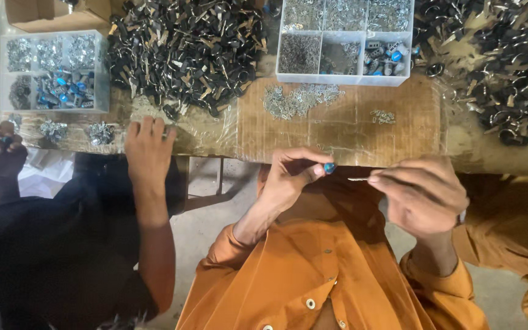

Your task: The person assembles small key components by hand, picking a black key body and inserting a metal pin into it. They repeat this process multiple times, placing the finished components into a compartmentalized plastic container on the table.

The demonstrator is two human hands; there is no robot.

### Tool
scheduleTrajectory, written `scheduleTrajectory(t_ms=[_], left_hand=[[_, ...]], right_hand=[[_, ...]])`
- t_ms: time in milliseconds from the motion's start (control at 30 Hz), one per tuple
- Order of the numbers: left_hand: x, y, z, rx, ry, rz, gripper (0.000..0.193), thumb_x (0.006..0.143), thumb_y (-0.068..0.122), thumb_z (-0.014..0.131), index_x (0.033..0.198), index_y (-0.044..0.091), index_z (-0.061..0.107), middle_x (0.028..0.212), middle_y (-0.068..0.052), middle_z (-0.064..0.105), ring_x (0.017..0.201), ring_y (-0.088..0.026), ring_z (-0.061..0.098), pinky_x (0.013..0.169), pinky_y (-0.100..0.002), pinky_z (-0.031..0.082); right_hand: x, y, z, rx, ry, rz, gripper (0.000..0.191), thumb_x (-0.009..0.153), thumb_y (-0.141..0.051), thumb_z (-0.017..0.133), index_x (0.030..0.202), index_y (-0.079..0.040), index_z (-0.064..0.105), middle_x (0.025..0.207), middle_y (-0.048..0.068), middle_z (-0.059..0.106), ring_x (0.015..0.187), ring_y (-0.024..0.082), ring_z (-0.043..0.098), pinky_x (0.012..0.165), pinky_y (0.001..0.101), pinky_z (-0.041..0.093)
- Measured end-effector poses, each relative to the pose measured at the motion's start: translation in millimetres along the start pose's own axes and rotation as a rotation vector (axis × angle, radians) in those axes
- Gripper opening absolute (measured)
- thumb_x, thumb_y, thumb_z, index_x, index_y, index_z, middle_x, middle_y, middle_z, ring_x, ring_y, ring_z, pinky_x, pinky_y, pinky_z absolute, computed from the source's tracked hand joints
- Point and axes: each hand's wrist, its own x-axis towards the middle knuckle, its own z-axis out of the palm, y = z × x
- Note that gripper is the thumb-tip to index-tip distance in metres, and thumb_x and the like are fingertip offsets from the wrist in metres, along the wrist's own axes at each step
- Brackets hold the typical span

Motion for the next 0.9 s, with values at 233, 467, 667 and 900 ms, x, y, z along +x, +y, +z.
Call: scheduleTrajectory(t_ms=[233,467,667,900], left_hand=[[-7.6,-6.0,5.8,0.075,0.015,-0.002,0.012,0.098,-0.01,0.067,0.106,-0.005,0.074,0.1,-0.006,0.07,0.093,-0.009,0.062,0.083,-0.023,0.051],[-10.5,4.6,15.7,0.266,-0.027,0.046,0.009,0.094,-0.009,0.069,0.1,-0.004,0.074,0.096,-0.008,0.075,0.091,-0.009,0.066,0.085,-0.023,0.053],[-15.7,17.1,29.8,0.152,-0.064,-0.051,0.004,0.094,-0.005,0.071,0.096,-0.002,0.073,0.098,-0.008,0.077,0.093,-0.01,0.069,0.086,-0.025,0.057],[-15.5,46.9,11.5,0.361,-0.184,-0.081,0.019,0.087,0.006,0.082,0.104,-0.002,0.077,0.097,-0.009,0.077,0.09,-0.011,0.069,0.083,-0.025,0.055]], right_hand=[[32.8,-13.7,5.8,0.028,-0.174,-0.187,0.029,0.076,0.008,0.081,0.071,-0.004,0.055,0.093,0.008,0.077,0.085,0.026,0.07,0.065,0.0364,0.052],[32.7,-11.8,-1.6,0.137,-0.25,-0.319,0.026,0.07,0.01,0.078,0.071,0.0,0.054,0.092,0.013,0.075,0.081,0.027,0.069,0.06,0.0382,0.055],[24.8,-15.9,12.0,0.192,-0.175,-0.345,0.024,0.08,0.01,0.077,0.076,-0.002,0.056,0.091,0.012,0.072,0.08,0.027,0.069,0.062,0.0361,0.057],[38.4,-9.7,-8.6,0.316,-0.507,0.032,0.023,0.077,-0.004,0.08,0.1,-0.005,0.076,0.09,0.006,0.073,0.069,0.018,0.071,0.057,0.0296,0.057]])
